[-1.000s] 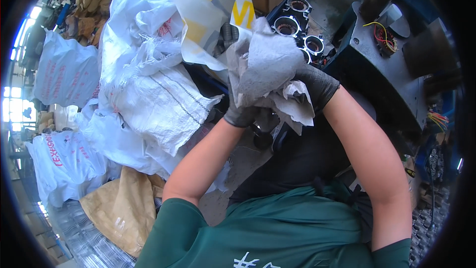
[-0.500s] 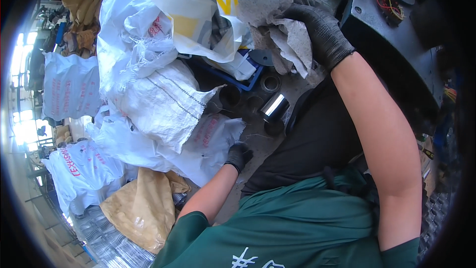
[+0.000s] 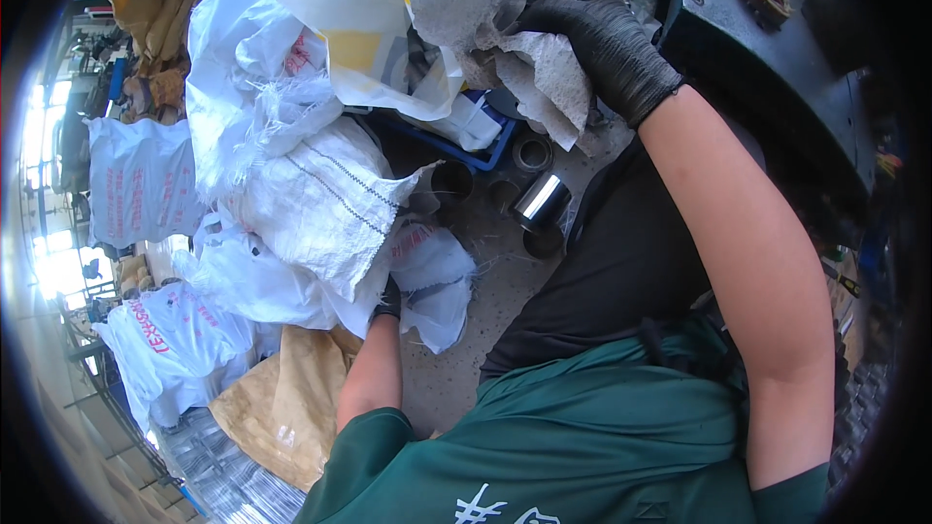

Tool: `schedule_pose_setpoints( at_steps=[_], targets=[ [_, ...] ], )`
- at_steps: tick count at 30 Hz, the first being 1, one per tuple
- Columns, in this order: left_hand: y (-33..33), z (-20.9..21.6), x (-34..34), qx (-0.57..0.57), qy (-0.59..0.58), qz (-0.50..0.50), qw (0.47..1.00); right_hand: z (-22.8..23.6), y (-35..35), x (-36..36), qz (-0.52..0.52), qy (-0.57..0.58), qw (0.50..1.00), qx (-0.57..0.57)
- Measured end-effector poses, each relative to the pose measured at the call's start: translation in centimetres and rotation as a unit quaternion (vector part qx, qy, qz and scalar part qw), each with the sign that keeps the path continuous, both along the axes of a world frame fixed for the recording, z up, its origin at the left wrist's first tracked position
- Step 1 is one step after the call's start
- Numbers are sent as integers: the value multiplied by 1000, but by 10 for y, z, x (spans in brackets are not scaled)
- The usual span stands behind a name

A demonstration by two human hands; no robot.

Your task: Manually assemble wires into an electric motor stator and use a hydraulic press to fit parts.

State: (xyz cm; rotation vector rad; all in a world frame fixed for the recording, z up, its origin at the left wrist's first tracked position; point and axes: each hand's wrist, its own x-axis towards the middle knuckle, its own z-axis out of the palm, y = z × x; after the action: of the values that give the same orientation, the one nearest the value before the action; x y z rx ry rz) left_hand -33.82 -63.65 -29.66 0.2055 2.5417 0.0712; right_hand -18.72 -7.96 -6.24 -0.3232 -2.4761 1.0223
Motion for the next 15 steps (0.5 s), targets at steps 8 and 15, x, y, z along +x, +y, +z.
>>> schedule_pose_setpoints(
  at_steps=[8,15],
  targets=[
    [23,-21,21,151,-122,-43,980,1,-4,-7,-73,-1,964,-257],
    [-42,-60,-2,58,-82,-93,991,27,-18,-9,-58,-42,977,-203]
  ],
)
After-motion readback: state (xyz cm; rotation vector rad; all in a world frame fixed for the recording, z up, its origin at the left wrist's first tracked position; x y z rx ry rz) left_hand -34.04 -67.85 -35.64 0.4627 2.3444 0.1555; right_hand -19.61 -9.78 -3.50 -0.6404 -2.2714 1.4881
